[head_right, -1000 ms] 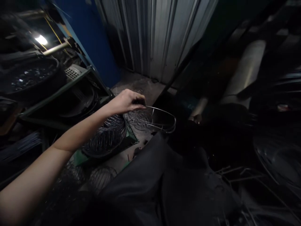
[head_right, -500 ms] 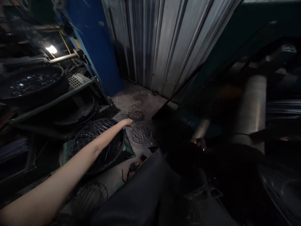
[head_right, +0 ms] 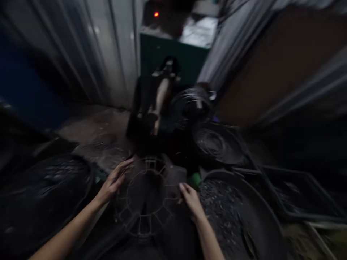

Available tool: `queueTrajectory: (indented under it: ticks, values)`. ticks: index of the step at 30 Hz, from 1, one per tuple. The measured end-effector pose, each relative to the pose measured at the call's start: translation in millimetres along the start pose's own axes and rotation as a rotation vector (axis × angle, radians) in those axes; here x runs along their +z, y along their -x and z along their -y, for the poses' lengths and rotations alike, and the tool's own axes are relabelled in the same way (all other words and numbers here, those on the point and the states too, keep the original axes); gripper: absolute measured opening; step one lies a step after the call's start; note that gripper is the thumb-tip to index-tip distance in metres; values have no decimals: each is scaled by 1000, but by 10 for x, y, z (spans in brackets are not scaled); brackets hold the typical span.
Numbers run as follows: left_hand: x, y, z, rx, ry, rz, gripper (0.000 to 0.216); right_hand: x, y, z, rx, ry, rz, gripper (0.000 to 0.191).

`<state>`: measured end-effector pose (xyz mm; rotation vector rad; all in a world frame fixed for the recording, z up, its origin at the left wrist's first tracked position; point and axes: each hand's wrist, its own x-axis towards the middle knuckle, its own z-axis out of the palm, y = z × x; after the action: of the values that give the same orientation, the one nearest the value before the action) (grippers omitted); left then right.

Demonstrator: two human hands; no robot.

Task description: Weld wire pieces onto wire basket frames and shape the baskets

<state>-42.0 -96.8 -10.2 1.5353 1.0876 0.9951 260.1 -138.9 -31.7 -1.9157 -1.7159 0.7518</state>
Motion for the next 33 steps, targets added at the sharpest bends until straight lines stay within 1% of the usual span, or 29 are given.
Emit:
queueTrajectory:
  ticks: [1,2,3,4,6,7,8,9,10,11,12,13,14,15,18,20,21,24,27,29,31,33]
  values:
    - [34,-25,126,-63,-100,-62,51,-132,-89,-73,27,9,-79,26]
    - [68,-57,246,-90,-204,-73,48,-282,-246,-93,32,16,-167,27]
    - [102,-86,348,-94,-256,-47,45,-458,-458,-58,9,27,-263,27]
    - [136,-107,423,-89,-279,-18,43,-660,-708,28,-36,46,-367,27]
    - [201,-123,493,-52,-300,30,43,-1131,-1253,288,-162,137,-581,27]
    - [232,-122,497,-26,-309,46,44,-1380,-1514,411,-187,214,-661,27]
    - [261,-119,491,0,-326,51,45,-1617,-1751,493,-175,303,-703,28]
    - [286,-116,482,24,-349,53,46,-1827,-1953,515,-116,399,-711,30]
    - [306,-115,477,40,-370,47,46,-1995,-2113,468,12,494,-705,34]
    - [319,-117,479,48,-385,32,44,-2108,-2227,356,168,587,-645,38]
    - [326,-121,491,55,-393,8,41,-2163,-2295,191,308,654,-562,41]
    - [327,-126,511,63,-396,-20,38,-2161,-2328,-9,414,691,-479,41]
    - [323,-130,536,77,-393,-46,36,-2108,-2336,-228,491,710,-386,41]
    - [316,-134,563,95,-388,-69,36,-2016,-2335,-451,537,712,-298,40]
    - [298,-145,621,156,-387,-111,40,-1634,-2398,-1030,602,699,-53,36]
    - [299,-170,641,153,-401,-122,41,-1399,-2529,-1284,622,693,77,33]
    - [301,-191,649,130,-411,-126,41,-1308,-2609,-1371,625,694,126,33]
    - [306,-269,671,21,-428,-132,39,-1167,-2827,-1518,617,708,207,34]
    - [314,-324,678,-22,-423,-126,40,-1187,-2956,-1567,584,721,225,33]
    - [330,-330,673,-15,-433,-111,40,-1238,-3029,-1559,554,717,213,34]
    - [340,-318,662,-15,-445,-106,39,-1264,-3132,-1515,500,703,170,35]
    - [312,-306,641,-41,-446,-107,41,-1224,-3274,-1444,428,674,129,36]
